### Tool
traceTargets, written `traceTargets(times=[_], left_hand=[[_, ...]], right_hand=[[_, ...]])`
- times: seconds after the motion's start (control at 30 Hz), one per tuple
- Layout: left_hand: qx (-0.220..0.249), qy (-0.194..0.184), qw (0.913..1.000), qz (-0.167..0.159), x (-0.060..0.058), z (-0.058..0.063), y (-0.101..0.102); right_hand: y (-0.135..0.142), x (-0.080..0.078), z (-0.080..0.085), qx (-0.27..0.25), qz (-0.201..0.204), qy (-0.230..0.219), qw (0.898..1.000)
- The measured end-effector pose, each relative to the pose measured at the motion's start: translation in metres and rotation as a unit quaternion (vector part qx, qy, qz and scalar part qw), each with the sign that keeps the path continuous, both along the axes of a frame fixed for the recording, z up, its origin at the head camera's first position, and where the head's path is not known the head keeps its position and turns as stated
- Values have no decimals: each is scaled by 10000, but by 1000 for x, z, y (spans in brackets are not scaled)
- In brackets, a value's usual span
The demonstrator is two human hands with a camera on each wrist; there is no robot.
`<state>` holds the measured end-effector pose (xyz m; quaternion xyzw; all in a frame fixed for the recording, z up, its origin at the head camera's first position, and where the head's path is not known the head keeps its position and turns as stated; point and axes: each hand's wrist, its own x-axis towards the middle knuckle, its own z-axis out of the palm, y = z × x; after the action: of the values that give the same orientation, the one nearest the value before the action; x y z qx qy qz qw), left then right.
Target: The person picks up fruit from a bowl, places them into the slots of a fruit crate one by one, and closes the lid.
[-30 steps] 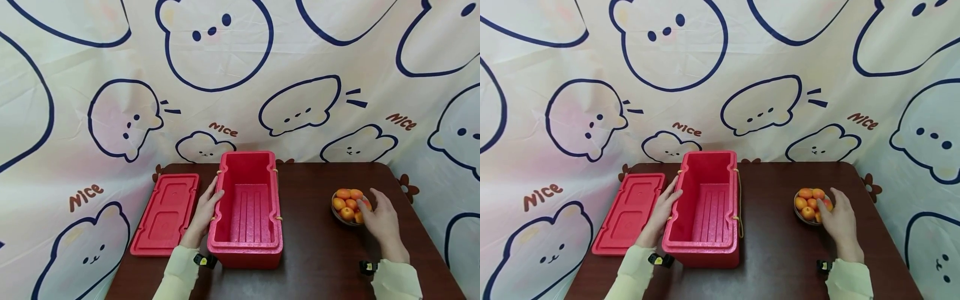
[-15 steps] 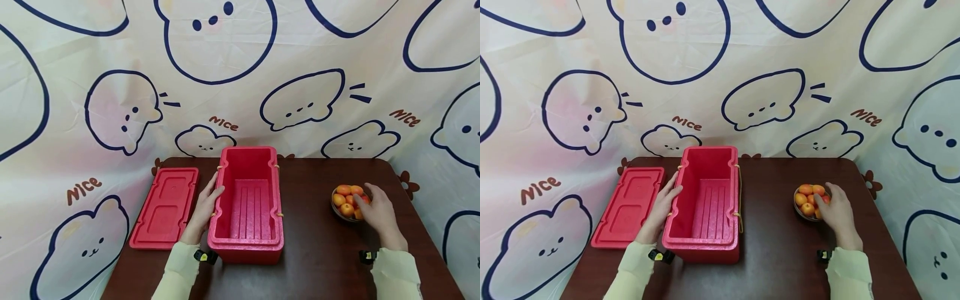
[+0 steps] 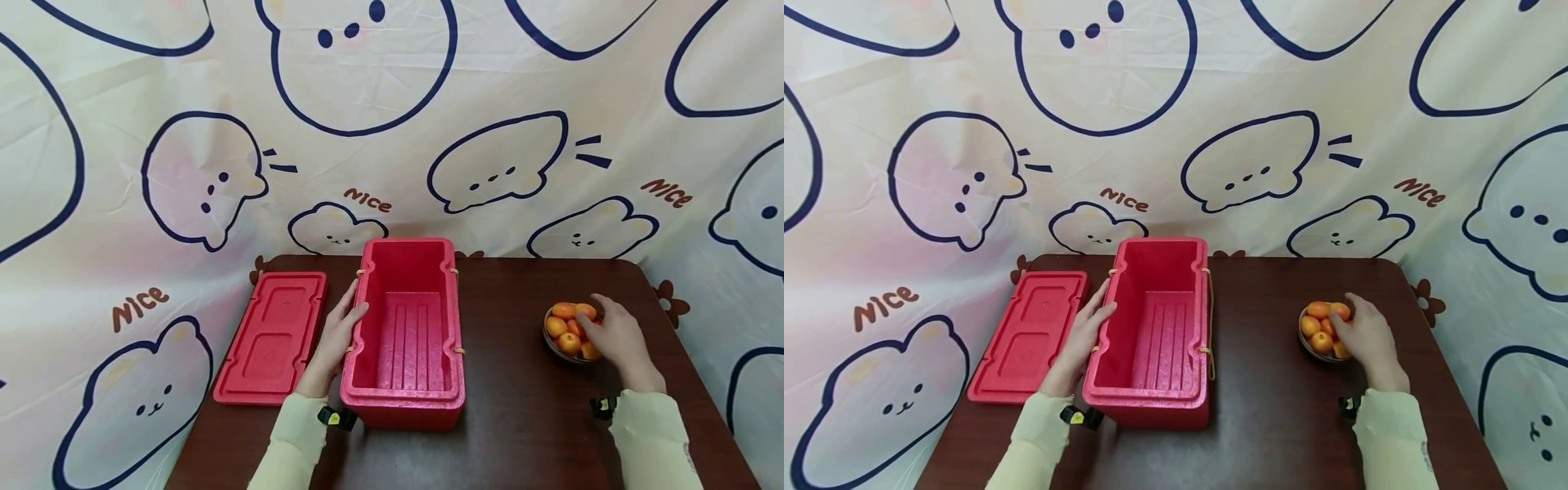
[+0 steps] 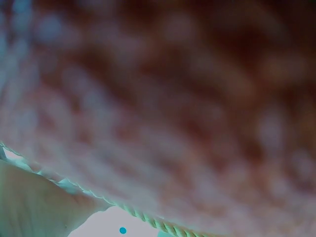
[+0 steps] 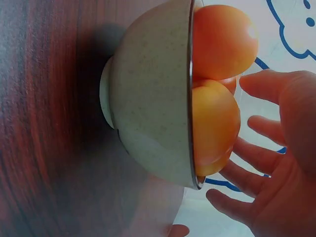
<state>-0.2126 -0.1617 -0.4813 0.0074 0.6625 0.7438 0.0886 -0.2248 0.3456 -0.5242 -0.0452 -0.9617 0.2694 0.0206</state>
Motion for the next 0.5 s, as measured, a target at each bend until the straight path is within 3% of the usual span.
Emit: traceTargets(times=[0.5], left_hand=[[-37, 15, 10000, -59, 0, 0, 0]], right_hand=[[7, -11, 2, 473, 334, -309, 9978]])
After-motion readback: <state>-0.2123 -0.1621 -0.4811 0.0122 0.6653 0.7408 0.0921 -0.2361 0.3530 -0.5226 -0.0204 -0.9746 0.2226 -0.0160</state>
